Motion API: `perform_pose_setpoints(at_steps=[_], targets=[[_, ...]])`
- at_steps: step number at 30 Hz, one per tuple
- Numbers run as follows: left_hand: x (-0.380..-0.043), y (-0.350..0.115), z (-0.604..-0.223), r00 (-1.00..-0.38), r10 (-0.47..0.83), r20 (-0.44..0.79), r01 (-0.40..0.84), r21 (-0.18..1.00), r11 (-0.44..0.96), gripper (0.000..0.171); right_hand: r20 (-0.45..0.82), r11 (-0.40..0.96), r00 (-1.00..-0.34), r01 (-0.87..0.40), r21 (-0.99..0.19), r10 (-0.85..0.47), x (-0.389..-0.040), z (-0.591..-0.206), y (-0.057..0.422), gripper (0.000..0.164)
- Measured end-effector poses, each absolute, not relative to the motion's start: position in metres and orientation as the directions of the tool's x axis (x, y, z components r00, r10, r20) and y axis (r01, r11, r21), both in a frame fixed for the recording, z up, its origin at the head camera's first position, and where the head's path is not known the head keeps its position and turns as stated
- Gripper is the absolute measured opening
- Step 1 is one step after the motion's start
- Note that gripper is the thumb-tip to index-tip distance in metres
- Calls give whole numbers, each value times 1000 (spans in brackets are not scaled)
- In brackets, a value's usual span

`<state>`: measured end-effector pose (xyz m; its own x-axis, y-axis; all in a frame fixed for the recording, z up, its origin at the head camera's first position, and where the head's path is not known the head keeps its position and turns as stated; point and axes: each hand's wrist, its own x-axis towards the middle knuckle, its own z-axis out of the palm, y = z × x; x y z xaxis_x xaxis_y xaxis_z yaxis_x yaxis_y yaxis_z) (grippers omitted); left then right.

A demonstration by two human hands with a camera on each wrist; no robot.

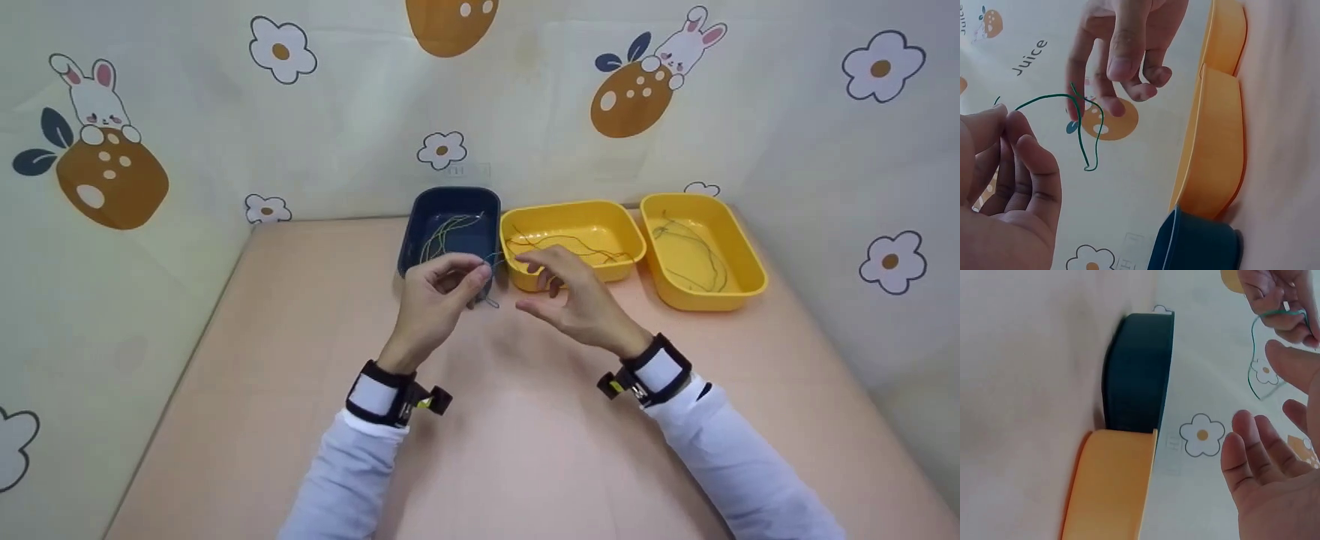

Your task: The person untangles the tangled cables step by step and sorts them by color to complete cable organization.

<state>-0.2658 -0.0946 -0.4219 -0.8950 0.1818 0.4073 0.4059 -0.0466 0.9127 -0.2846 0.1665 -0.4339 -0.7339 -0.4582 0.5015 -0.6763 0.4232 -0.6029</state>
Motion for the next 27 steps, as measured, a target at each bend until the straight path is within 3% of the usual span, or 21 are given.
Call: perform_pose_setpoints(at_steps=[5,8,15,20,27], targets=[[-264,-90,-424,-890,232,391,386,920,-69,17,565,429,-705,-709,-559,-429,-283,-441,157,19],[-264,-90,-425,-895,228,384,377,923,-75,16,581,422,-704,-710,-563,-409,-283,-444,157,10],[-268,-96,-423,-916,168,365,354,931,-92,12,515,342,-794,-605,-719,-324,-283,-446,168,7],[-273,-104,-423,-927,41,374,368,924,-103,8,412,244,-877,-467,-850,-246,-285,-445,182,7],[-280,-117,-421,-935,-107,339,353,919,-174,5,342,85,-924,-360,-929,-173,-288,-439,206,10]])
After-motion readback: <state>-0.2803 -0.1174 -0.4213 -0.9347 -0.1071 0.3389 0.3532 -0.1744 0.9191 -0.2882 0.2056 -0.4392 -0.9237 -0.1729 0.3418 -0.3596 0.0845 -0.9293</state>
